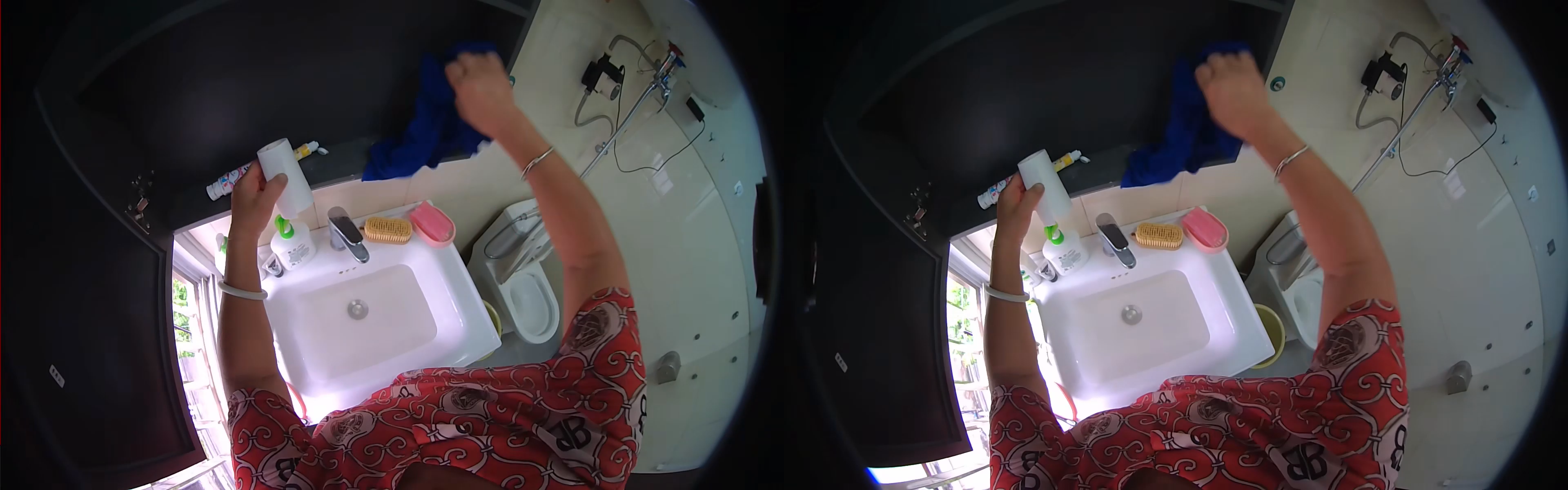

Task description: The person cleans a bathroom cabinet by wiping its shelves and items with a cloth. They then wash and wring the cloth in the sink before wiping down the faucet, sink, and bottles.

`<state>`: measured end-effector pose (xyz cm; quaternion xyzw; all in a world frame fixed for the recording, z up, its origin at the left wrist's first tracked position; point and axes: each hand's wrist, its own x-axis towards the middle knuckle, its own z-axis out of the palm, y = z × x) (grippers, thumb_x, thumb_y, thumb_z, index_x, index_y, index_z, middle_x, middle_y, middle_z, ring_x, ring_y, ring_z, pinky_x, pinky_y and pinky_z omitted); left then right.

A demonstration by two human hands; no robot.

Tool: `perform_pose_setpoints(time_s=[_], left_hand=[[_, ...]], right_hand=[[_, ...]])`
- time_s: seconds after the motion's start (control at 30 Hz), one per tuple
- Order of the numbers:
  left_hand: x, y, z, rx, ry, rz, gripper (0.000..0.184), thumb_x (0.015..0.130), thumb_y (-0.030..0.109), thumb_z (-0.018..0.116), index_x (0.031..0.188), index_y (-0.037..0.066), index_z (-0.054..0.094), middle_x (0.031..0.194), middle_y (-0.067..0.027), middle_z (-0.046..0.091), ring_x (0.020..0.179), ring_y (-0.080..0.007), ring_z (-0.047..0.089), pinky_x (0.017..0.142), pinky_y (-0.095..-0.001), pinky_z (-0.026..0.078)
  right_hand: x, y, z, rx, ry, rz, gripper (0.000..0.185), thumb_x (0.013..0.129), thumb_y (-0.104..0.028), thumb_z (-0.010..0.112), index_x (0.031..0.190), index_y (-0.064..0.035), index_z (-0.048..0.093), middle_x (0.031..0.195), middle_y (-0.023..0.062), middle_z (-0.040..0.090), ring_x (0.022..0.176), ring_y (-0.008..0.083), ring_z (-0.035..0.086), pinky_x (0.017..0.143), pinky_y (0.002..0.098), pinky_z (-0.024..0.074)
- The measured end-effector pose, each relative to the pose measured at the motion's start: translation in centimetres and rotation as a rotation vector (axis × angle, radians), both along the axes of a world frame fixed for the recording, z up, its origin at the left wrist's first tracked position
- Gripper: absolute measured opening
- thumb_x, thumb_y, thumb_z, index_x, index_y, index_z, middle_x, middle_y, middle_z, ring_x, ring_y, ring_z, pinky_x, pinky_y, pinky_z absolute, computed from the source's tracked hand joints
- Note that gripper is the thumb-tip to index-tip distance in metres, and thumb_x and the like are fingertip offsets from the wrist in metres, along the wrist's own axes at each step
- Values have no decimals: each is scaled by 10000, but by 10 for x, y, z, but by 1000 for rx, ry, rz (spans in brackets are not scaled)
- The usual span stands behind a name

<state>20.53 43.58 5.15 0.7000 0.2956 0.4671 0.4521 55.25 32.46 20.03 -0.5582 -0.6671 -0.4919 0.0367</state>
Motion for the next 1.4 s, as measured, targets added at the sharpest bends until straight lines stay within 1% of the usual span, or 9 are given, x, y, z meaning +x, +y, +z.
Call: perform_pose_setpoints(time_s=[0.13,0.3,0.5,0.63,0.77,0.97,1.13,1.33,1.4], left_hand=[[0,-1,-6,21,-34,9,393,801,166,586,1150,-10,539,991,-113,631,895,-145,608,819,-276,472],[-1,1,-7,58,13,55,411,788,183,604,1143,-13,543,955,-117,643,843,-146,626,781,-276,492],[-1,0,-6,47,8,56,394,782,189,601,1121,-8,556,938,-109,650,821,-140,633,768,-270,496],[1,-4,-2,50,34,86,394,783,195,600,1118,-10,557,940,-110,650,822,-140,633,768,-273,494],[1,-2,-4,46,28,84,397,783,199,599,1120,-4,557,939,-110,649,823,-140,630,767,-275,490],[2,-1,-6,42,21,78,410,787,182,589,1148,-8,544,959,-112,638,837,-144,618,787,-282,482],[4,-6,0,-1,-31,29,409,809,148,566,1178,-23,518,1020,-107,610,913,-142,583,832,-280,458],[2,-7,3,-34,-27,-15,372,831,139,536,1164,-27,517,1031,-92,592,923,-128,552,851,-271,428],[4,-6,3,-32,-40,-21,367,834,139,532,1161,-26,516,1028,-87,589,925,-125,546,855,-269,422]], right_hand=[[48,-6,15,142,-205,15,272,695,-97,561,957,-46,609,883,95,596,865,239,563,825,352,381],[19,-11,-73,-419,5,-286,413,672,-139,609,1071,-33,593,941,111,629,938,249,584,896,347,387],[8,23,-60,-566,862,-166,538,719,-266,622,1188,-18,530,1090,188,615,1082,306,561,921,369,436],[6,42,-65,-561,1053,-212,612,719,-425,637,1169,-19,555,1121,200,600,1081,322,559,939,359,430],[-8,23,-75,-450,1009,-229,595,729,-445,619,1149,-26,570,1066,197,624,1036,333,581,912,365,446],[-31,-25,-104,-383,858,115,459,685,-365,683,974,-15,624,976,212,625,924,349,603,823,394,482],[7,8,-106,-401,1026,-44,706,767,-600,528,1058,38,609,1072,267,593,1024,388,568,898,404,446],[-2,39,-87,-545,1041,-264,579,839,-514,426,1018,-9,647,1042,222,624,1002,370,582,900,405,449],[-11,29,-101,-483,1062,-61,467,842,-415,462,1030,-27,640,1018,230,625,969,375,587,885,409,449]])
